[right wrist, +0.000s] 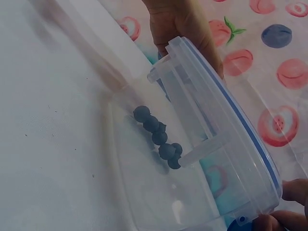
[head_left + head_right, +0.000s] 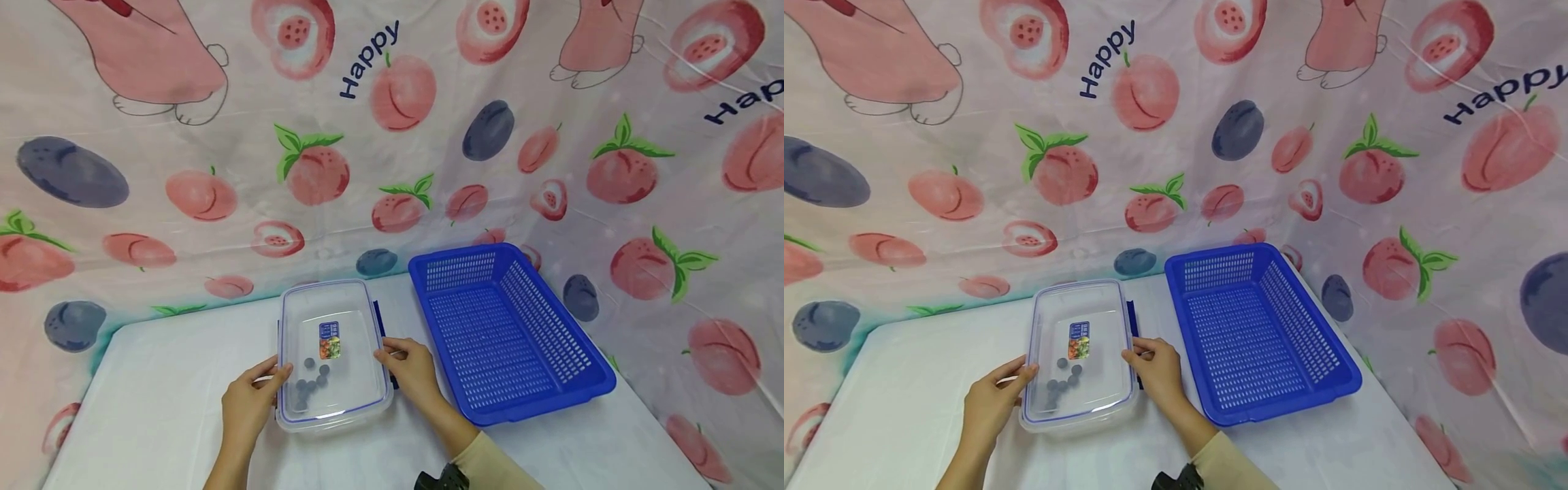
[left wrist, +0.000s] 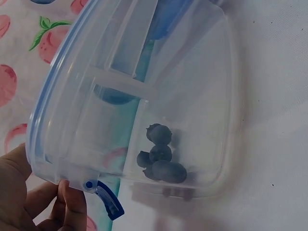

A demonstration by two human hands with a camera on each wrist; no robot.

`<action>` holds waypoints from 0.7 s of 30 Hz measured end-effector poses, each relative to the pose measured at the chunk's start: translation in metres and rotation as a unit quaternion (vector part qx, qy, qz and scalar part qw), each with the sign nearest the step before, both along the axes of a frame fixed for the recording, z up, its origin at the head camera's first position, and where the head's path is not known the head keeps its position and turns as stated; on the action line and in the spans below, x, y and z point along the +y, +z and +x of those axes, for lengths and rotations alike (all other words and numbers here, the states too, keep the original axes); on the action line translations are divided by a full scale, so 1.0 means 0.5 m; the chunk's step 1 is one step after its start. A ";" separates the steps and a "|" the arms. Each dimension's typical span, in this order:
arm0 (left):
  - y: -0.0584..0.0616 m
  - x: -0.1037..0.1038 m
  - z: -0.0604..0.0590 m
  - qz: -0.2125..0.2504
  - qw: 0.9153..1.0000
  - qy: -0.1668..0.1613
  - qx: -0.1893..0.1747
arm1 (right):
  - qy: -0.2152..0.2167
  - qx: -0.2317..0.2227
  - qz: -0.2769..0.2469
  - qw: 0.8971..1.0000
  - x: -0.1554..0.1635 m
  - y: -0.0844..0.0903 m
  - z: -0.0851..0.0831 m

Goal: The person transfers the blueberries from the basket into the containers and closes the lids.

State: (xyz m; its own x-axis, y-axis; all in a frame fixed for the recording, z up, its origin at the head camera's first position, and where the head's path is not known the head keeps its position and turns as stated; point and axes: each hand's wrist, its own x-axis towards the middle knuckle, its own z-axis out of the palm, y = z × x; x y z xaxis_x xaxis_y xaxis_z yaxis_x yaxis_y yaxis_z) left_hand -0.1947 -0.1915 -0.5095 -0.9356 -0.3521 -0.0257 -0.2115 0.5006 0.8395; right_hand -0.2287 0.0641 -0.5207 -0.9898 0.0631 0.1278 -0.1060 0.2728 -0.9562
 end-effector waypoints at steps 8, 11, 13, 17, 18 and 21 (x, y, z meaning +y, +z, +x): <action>-0.006 -0.006 0.000 0.011 1.000 0.004 -0.002 | 0.007 0.026 0.024 0.999 -0.004 0.003 -0.004; -0.008 -0.007 -0.003 0.015 1.000 0.005 -0.005 | 0.010 0.020 0.024 0.999 -0.004 0.002 -0.005; -0.009 -0.007 -0.004 0.020 1.000 0.005 -0.007 | 0.010 0.004 0.019 1.000 -0.004 0.004 -0.005; -0.009 -0.007 -0.005 0.029 1.000 -0.001 -0.009 | 0.009 -0.021 0.006 1.000 -0.003 0.006 -0.006; -0.009 -0.007 -0.005 0.033 0.999 -0.002 -0.011 | 0.008 -0.025 0.005 1.000 -0.003 0.006 -0.006; -0.009 -0.008 -0.005 0.046 0.999 -0.006 -0.021 | 0.007 -0.031 0.002 0.999 -0.003 0.006 -0.005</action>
